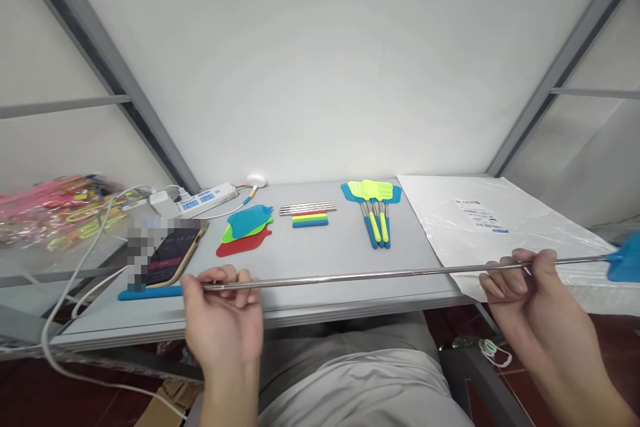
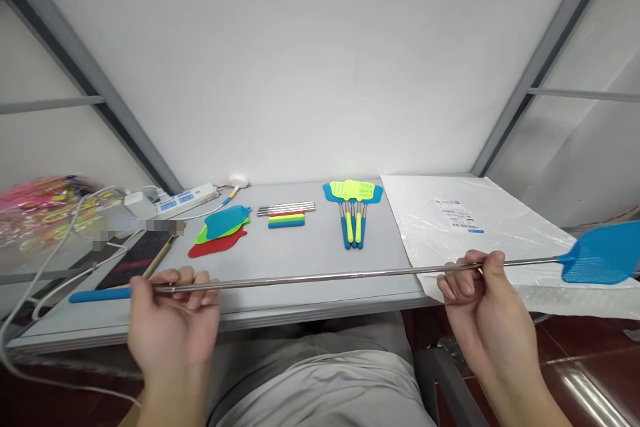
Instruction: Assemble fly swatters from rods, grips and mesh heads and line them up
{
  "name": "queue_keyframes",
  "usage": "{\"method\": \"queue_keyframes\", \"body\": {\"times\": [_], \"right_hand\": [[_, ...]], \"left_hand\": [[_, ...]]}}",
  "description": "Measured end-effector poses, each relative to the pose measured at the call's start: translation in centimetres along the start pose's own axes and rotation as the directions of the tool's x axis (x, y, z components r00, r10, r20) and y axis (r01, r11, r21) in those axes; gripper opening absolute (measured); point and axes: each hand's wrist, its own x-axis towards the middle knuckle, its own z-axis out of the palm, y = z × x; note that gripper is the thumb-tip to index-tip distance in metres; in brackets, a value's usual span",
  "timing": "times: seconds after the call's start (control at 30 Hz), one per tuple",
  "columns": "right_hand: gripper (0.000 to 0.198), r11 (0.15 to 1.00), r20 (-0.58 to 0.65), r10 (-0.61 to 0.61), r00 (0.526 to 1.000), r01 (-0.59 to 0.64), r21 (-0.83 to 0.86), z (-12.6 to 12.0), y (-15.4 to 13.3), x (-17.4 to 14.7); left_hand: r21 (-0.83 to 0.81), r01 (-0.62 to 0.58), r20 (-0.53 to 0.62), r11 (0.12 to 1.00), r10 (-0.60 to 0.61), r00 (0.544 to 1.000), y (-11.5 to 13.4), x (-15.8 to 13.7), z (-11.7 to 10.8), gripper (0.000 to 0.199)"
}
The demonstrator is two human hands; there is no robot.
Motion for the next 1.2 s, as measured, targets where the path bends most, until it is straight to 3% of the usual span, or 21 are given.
{"method": "queue_keyframes", "body": {"times": [0.1, 0.33, 0.53, 0.7, 0.8, 0.9, 1.0, 1.2], "right_hand": [[0.016, 0.998, 0.024, -0.032, 0.999, 0.033, -0.050, 0.3, 0.5, -0.7], [0.018, 0.979, 0.100, 0.037, 0.994, -0.016, -0.202, 1.8, 1.9, -2.6], [0.020, 0.979, 0.095, 0.050, 0.994, -0.030, -0.201, 1.7, 2.0, -2.6], [0.022, 0.954, 0.282, 0.204, 0.937, -0.125, -0.274, 2.5, 3.8, -4.3], [0.022, 0.958, 0.277, 0.166, 0.946, -0.088, -0.272, 2.8, 4.1, -4.8], [0.021, 0.950, 0.280, 0.202, 0.939, -0.119, -0.288, 2.5, 4.0, -4.7], [0.020, 0.946, 0.267, 0.232, 0.935, -0.154, -0.284, 2.1, 3.7, -4.3], [0.020, 0.944, 0.293, 0.227, 0.929, -0.135, -0.302, 2.2, 3.6, -4.3]], "left_hand": [[-0.034, 0.035, 0.017, 0.999, -0.034, 0.999, -1.3, -1.3, 1.2, 0.035], [-0.031, 0.246, 0.100, 0.969, -0.242, 0.965, -5.8, -6.1, 4.0, 0.032], [-0.020, 0.188, 0.167, 0.982, -0.182, 0.969, -7.0, -8.2, 4.6, 0.038], [0.079, 0.302, 0.290, 0.950, -0.312, 0.905, -8.8, -10.5, 5.4, 0.043], [0.140, 0.331, 0.320, 0.933, -0.359, 0.877, -9.1, -11.0, 5.4, 0.046], [0.173, 0.336, 0.359, 0.926, -0.377, 0.854, -8.4, -10.2, 4.8, 0.045], [0.110, 0.323, 0.351, 0.940, -0.341, 0.872, -7.2, -8.9, 3.9, 0.042], [-0.049, 0.239, 0.180, 0.970, -0.226, 0.957, -4.6, -6.0, 3.0, 0.031]]}}
